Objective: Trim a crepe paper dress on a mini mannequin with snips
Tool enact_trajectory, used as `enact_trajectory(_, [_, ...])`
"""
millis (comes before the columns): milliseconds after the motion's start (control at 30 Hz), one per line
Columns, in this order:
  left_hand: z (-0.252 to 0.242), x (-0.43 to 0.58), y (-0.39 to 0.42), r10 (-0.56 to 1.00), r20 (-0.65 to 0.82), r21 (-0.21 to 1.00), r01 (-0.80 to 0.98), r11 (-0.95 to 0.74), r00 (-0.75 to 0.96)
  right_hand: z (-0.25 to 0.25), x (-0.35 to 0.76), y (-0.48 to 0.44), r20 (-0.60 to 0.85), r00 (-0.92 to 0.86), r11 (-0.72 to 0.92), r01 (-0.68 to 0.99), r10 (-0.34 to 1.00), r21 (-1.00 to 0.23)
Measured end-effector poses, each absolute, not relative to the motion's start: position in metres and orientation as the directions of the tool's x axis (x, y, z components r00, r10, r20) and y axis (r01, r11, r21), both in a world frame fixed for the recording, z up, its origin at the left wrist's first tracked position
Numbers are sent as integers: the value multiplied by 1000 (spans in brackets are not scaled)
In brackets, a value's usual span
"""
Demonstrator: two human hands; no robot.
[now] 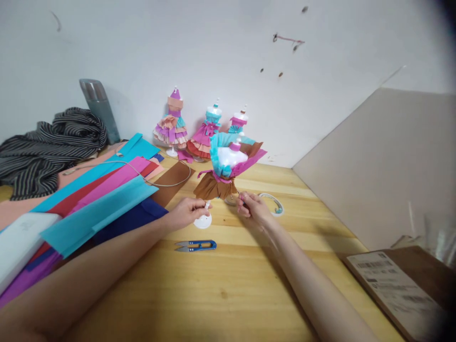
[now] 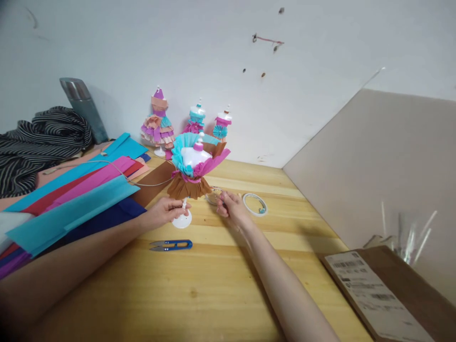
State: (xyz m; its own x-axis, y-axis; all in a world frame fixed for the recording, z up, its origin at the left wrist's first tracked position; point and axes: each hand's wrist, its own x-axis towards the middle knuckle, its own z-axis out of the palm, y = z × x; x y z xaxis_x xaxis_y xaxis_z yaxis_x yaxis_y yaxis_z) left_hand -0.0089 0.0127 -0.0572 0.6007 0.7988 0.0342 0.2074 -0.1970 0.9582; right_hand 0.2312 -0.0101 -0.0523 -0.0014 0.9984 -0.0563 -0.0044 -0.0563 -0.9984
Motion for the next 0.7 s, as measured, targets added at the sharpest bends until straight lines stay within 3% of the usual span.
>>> enact_trajectory(233, [-59,-8,13,800,57,951,210,-225,597,-34,229,-18,61,-74,71,143,995,-987])
enact_trajectory(400, [-55,-7,11,802,66,947,217,-238,594,-31,220,-21,164,-105,193,388,981,-901])
enact_trajectory(500, [-53,-7,9,802,70,946,217,-243,593,-34,214,-17,196,-125,232,596,973,-769])
enact_trajectory(700, [-56,-6,11,799,77,944,215,-251,597,-37,201,-1,160,-188,231,920,969,-315])
